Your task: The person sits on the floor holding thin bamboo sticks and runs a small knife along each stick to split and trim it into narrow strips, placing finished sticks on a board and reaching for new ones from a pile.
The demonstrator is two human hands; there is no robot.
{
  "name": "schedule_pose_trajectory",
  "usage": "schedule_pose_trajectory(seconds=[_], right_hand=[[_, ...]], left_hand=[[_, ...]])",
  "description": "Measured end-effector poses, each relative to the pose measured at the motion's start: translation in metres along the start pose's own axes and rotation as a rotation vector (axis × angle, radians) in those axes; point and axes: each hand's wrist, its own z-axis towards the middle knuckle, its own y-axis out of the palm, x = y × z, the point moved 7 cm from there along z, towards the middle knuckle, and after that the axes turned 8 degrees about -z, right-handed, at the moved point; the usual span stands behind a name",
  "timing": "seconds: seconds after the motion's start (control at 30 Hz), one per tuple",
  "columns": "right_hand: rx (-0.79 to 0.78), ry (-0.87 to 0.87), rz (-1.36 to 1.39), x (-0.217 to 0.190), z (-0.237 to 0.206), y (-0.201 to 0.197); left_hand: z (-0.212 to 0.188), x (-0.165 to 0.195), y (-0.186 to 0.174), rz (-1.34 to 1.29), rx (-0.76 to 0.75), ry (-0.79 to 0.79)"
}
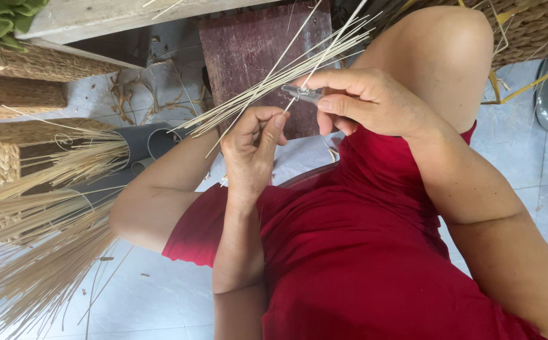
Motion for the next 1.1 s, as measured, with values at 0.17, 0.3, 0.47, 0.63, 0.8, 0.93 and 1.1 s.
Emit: schedule_pose_trajectory(seconds=[0.17, 0.3, 0.47, 0.63, 0.8, 0.93, 1.1], right_hand=[[0.062, -0.058, 0.101, 0.005, -0.009, -0.012], [0.069, -0.037, 0.138, 0.008, -0.011, -0.015], [0.148, -0.083, 0.239, 0.006, -0.016, -0.028], [0.165, -0.108, 0.255, 0.006, -0.019, -0.035], [0.217, -0.101, 0.259, 0.007, -0.021, -0.039], [0.247, -0.094, 0.273, 0.01, -0.023, -0.043], [0.444, -0.113, 0.368, 0.013, -0.036, -0.07]], left_hand=[[-0.001, 0.003, -0.005, 0.049, -0.012, 0.004], [-0.005, 0.003, -0.011, 0.076, -0.018, 0.017], [-0.008, 0.003, -0.018, 0.051, -0.023, 0.032], [-0.012, 0.003, -0.024, 0.107, -0.013, -0.019], [-0.015, 0.009, -0.029, 0.095, -0.005, 0.0], [-0.021, 0.007, -0.036, 0.135, 0.001, 0.004], [-0.03, -0.003, -0.07, 0.174, 0.08, -0.003]])
